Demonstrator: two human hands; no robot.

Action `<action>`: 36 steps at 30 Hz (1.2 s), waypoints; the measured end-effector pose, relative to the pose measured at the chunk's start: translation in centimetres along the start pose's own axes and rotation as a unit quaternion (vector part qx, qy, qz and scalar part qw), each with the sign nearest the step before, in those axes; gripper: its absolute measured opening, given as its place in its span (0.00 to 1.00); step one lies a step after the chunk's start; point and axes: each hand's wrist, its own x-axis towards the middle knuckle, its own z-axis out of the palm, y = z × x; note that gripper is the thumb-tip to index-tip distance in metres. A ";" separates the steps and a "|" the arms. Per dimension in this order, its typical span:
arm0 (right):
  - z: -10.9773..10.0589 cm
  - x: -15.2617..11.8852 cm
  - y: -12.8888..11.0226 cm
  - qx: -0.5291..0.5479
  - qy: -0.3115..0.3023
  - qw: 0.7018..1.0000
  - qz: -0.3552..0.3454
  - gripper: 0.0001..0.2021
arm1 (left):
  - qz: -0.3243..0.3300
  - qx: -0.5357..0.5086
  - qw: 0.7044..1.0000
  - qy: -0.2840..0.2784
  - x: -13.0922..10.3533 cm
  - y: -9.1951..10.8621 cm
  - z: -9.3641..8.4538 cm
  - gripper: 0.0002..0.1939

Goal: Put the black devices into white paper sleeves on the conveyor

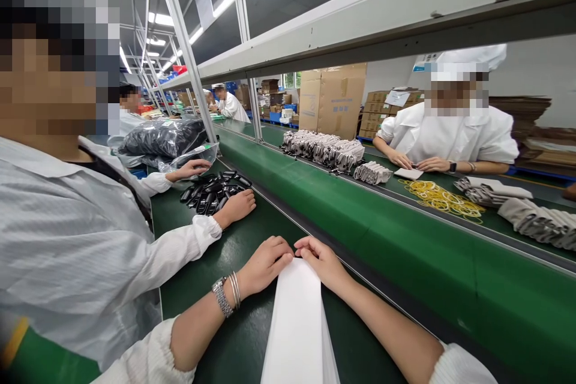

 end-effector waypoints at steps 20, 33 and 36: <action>0.3 0.5 0.6 -0.004 -0.009 1.000 -0.003 0.13 | 0.001 0.006 1.000 0.011 -0.2 -0.6 0.2 0.17; 0.4 1.5 0.9 -0.008 -0.008 1.000 -0.004 0.13 | 0.002 0.017 1.000 0.012 0.2 -1.5 -0.1 0.18; 0.4 2.1 1.2 -0.012 -0.009 1.000 -0.003 0.13 | -0.002 0.020 1.000 0.013 0.5 -2.0 0.0 0.17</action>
